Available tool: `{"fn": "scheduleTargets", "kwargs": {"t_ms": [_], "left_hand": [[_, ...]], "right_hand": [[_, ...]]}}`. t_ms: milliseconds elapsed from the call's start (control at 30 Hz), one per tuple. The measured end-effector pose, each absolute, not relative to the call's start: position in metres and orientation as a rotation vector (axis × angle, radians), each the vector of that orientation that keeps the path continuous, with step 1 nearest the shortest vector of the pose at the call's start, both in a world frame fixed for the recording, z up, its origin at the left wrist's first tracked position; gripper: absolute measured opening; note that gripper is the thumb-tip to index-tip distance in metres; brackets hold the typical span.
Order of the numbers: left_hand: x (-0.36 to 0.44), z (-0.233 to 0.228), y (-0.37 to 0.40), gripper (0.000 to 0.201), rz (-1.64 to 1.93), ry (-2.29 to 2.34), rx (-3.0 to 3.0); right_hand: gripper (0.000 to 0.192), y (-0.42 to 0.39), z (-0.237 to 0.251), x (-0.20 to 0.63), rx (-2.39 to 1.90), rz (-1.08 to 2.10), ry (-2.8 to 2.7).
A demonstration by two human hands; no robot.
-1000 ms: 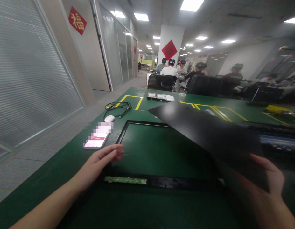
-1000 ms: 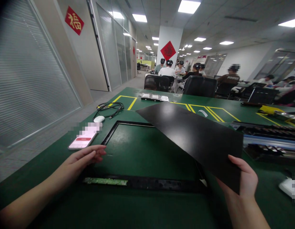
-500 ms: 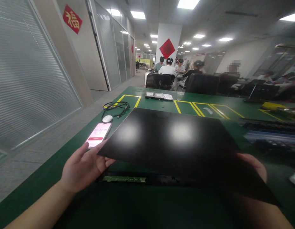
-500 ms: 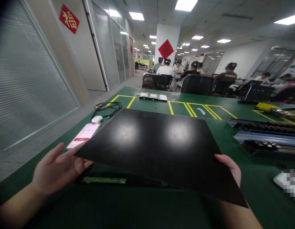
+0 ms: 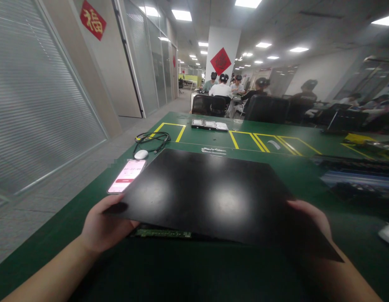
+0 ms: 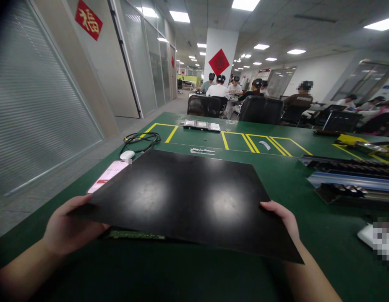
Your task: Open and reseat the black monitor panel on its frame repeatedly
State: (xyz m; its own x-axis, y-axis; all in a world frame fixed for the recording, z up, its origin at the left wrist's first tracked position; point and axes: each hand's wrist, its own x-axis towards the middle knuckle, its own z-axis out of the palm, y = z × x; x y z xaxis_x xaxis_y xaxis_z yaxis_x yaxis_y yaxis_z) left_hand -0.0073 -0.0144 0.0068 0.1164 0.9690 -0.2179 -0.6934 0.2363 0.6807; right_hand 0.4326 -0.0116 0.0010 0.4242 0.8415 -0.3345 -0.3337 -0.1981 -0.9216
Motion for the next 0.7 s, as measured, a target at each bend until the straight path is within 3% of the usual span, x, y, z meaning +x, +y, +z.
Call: {"fn": "scheduleTargets", "kwargs": {"t_ms": [200, 433, 700], "left_hand": [[-0.003, 0.016, -0.016, 0.068, 1.339, 0.774, 0.43], [0.003, 0.02, -0.017, 0.071, 1.385, 0.823, 0.496], [0.002, 0.008, -0.015, 0.062, 1.312, 0.834, 0.527]], "right_hand": [[0.042, -0.002, -0.007, 0.427, -1.275, 1.397, -0.603], [0.055, 0.005, -0.019, 0.431, -1.413, 1.235, -0.721], [0.04, 0.007, -0.013, 0.426, -1.549, 1.032, -0.694]]}}
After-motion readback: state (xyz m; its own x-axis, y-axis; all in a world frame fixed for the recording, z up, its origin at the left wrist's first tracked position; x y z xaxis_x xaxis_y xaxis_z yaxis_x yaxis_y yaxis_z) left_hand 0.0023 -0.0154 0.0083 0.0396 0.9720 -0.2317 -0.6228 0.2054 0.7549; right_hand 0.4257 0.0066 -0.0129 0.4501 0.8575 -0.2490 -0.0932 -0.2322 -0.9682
